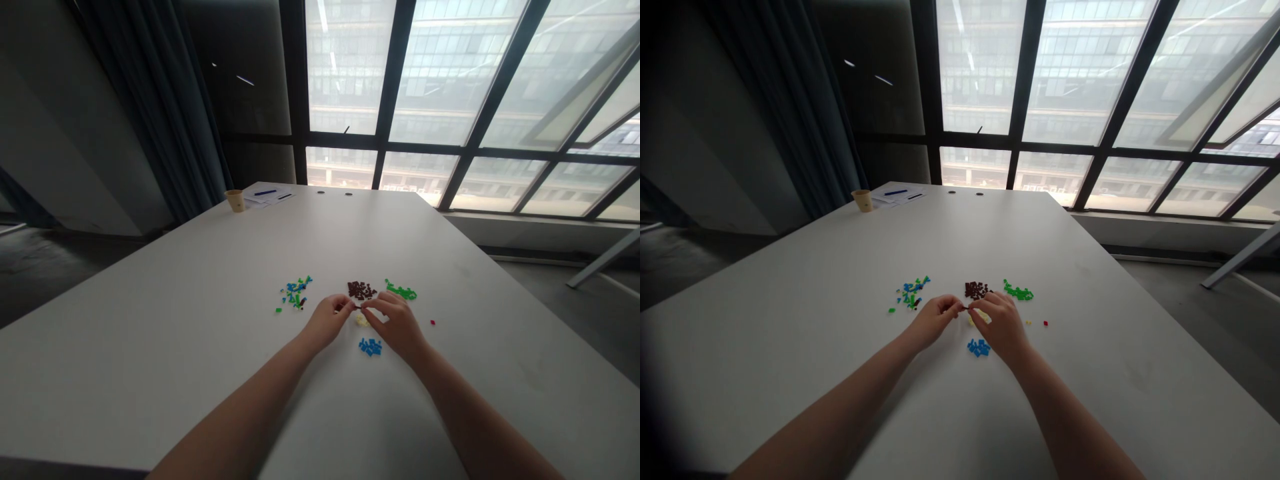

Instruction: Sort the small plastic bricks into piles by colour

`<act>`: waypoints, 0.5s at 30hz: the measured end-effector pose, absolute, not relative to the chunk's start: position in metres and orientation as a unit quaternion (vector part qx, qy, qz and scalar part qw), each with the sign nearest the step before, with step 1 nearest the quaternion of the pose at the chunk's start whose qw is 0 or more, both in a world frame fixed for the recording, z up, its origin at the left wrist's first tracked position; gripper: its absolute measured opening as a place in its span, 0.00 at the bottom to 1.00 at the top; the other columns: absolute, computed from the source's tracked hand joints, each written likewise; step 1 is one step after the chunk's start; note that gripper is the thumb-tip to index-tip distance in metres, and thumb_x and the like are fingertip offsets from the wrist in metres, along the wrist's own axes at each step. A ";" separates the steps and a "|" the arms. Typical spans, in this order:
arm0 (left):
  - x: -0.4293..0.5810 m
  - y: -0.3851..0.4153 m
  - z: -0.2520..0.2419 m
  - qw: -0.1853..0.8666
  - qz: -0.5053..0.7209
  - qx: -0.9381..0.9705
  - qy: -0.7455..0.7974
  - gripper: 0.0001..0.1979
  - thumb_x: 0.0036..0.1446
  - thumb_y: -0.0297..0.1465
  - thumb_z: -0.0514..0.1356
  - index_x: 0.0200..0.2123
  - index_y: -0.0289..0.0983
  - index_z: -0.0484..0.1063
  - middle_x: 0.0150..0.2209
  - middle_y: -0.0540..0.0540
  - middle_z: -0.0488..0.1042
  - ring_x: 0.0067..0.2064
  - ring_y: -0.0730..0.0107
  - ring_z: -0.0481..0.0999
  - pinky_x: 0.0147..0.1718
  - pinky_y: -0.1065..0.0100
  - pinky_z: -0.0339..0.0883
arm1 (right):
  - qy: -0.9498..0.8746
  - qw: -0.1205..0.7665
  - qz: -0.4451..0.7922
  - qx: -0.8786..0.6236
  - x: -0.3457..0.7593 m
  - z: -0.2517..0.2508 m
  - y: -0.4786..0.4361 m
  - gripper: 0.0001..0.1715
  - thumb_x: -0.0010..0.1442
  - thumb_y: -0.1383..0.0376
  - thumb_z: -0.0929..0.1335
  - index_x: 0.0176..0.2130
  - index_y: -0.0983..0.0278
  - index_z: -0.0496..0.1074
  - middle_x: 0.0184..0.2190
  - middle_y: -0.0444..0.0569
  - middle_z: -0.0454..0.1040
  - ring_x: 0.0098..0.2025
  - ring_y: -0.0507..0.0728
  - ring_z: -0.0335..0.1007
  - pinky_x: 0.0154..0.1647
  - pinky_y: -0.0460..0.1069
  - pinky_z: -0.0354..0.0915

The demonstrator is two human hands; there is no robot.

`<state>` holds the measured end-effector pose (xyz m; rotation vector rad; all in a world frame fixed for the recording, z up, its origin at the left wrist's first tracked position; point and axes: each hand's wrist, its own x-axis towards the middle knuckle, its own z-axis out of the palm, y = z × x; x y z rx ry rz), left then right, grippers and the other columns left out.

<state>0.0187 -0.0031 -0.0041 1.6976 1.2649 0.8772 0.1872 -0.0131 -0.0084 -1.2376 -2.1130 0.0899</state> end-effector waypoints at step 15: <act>-0.015 0.017 -0.010 0.059 0.149 0.734 0.660 0.12 0.56 0.27 0.47 0.36 0.33 0.69 0.42 0.38 0.69 0.45 0.62 0.66 0.46 0.63 0.57 | -0.691 0.201 0.035 -0.694 0.201 -0.014 0.006 0.13 0.55 0.63 0.61 0.32 0.62 0.74 0.34 0.49 0.74 0.37 0.55 0.68 0.39 0.49 0.58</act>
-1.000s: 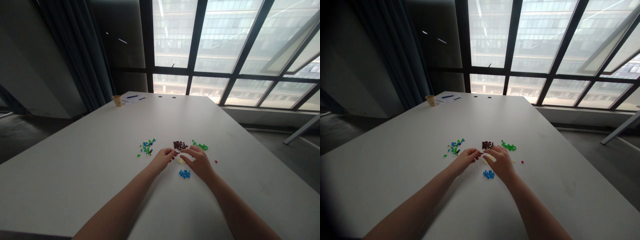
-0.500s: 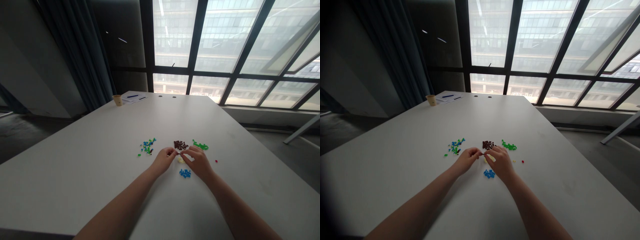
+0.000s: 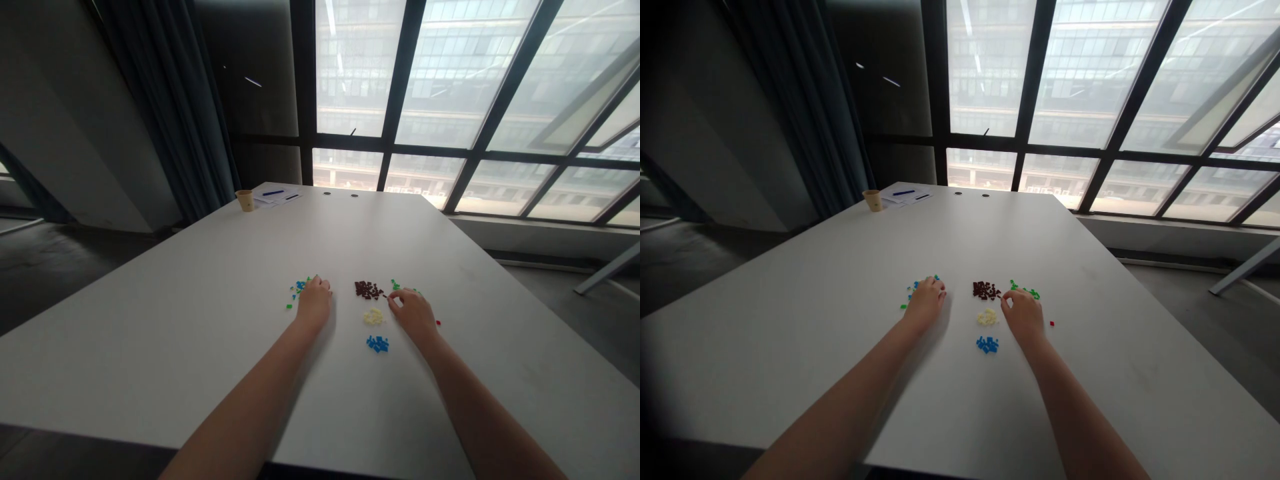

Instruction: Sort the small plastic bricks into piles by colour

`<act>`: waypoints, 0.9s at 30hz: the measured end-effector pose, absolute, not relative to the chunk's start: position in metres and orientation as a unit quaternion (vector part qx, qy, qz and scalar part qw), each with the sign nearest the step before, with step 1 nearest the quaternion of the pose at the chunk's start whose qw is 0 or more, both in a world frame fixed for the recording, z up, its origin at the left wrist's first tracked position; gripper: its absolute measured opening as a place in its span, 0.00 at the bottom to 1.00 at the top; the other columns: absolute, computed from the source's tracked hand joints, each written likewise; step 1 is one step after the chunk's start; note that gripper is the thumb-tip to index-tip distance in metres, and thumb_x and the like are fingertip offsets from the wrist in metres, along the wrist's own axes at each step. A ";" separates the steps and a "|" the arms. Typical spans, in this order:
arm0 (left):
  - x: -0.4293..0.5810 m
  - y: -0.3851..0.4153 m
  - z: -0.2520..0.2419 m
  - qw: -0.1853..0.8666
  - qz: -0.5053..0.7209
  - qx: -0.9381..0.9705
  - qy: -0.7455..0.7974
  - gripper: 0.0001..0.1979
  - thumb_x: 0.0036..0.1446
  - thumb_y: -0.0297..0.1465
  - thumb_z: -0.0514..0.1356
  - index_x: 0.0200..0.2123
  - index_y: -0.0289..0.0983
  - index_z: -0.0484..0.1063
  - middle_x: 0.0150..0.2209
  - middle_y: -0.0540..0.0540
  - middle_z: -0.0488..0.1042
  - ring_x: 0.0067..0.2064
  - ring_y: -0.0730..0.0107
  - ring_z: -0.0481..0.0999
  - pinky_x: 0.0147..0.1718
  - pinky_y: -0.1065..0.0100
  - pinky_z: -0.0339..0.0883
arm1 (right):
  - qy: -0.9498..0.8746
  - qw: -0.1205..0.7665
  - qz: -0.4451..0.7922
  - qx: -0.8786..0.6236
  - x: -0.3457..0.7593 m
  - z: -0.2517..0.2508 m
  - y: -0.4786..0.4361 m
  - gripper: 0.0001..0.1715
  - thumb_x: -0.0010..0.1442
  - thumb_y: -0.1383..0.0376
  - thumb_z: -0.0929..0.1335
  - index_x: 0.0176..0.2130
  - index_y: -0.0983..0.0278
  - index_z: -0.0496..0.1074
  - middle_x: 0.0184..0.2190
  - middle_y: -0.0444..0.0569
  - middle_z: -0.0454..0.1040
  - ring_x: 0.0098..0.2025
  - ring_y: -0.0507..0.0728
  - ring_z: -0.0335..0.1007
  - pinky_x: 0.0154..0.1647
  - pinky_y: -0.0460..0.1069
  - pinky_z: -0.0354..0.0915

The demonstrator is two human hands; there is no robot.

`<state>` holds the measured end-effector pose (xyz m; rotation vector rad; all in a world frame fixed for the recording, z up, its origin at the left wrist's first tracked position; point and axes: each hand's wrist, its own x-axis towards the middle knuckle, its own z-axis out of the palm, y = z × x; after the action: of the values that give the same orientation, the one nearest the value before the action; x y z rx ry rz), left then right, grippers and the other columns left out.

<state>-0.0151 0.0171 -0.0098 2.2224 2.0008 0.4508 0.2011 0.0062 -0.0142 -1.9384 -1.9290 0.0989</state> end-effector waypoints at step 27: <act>-0.023 0.026 -0.015 0.100 0.128 0.685 0.710 0.14 0.52 0.19 0.46 0.37 0.33 0.68 0.42 0.37 0.68 0.44 0.64 0.67 0.41 0.67 0.58 | -0.626 0.251 0.065 -0.736 0.223 -0.008 0.015 0.18 0.54 0.58 0.61 0.35 0.64 0.75 0.34 0.52 0.76 0.35 0.56 0.70 0.36 0.48 0.60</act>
<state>-0.0228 0.0262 -0.0149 2.0251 2.0990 0.3780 0.2231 0.0155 -0.0080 -2.0025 -1.7036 0.1768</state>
